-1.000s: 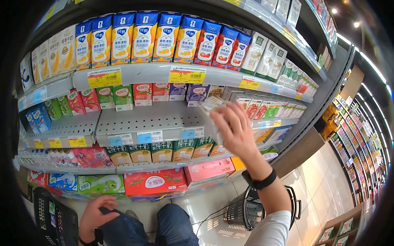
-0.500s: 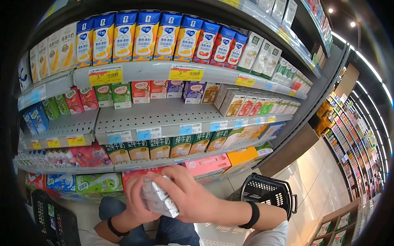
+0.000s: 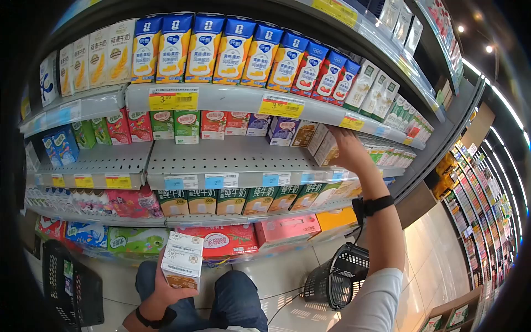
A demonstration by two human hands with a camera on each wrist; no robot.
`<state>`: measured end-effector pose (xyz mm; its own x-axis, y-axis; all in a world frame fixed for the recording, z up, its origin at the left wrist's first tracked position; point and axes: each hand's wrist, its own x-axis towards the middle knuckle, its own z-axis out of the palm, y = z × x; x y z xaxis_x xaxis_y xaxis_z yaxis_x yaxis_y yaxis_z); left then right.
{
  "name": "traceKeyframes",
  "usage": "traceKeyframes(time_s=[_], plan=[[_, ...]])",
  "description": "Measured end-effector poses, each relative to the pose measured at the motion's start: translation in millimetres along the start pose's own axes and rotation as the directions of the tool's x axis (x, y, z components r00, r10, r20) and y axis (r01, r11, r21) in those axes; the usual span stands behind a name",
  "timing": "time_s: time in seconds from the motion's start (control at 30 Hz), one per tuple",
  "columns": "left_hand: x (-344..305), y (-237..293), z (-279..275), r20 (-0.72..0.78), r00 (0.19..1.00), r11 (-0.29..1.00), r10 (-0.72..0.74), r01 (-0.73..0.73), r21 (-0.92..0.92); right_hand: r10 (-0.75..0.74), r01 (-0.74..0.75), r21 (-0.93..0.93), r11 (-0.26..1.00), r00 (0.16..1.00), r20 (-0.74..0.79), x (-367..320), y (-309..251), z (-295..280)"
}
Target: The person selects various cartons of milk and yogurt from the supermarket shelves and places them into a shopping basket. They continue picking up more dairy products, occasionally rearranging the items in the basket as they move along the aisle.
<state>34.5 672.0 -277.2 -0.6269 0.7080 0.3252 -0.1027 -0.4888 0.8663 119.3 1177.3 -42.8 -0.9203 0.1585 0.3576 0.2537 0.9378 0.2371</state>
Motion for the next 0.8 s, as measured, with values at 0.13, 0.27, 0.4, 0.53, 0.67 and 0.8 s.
traceKeyframes(time_s=[0.13,0.27,0.4,0.53,0.67,0.8], plan=[[-14,9,-10,-0.056,0.996,0.992,0.07,-0.063,0.109,0.206,-0.214,0.026,0.977,0.962,0.179,23,21,0],[-40,-3,-37,-0.161,0.979,0.988,-0.125,0.138,0.069,0.083,-0.09,0.035,0.995,0.982,0.171,26,24,-4],[-47,8,-39,-0.248,0.965,0.992,-0.082,0.104,0.076,0.196,-0.216,0.034,0.976,0.933,0.302,37,30,-2],[-51,10,-43,-0.282,0.958,0.995,-0.049,0.071,0.069,0.145,-0.163,0.084,0.983,0.972,0.186,27,33,2],[-57,1,-51,-0.351,0.934,0.993,-0.067,0.096,0.066,0.133,-0.149,0.153,0.977,0.985,0.113,10,18,-4],[-55,-4,-58,-0.347,0.938,0.996,-0.012,0.043,0.081,0.002,0.011,0.074,0.997,0.986,-0.166,-24,-9,-7]])
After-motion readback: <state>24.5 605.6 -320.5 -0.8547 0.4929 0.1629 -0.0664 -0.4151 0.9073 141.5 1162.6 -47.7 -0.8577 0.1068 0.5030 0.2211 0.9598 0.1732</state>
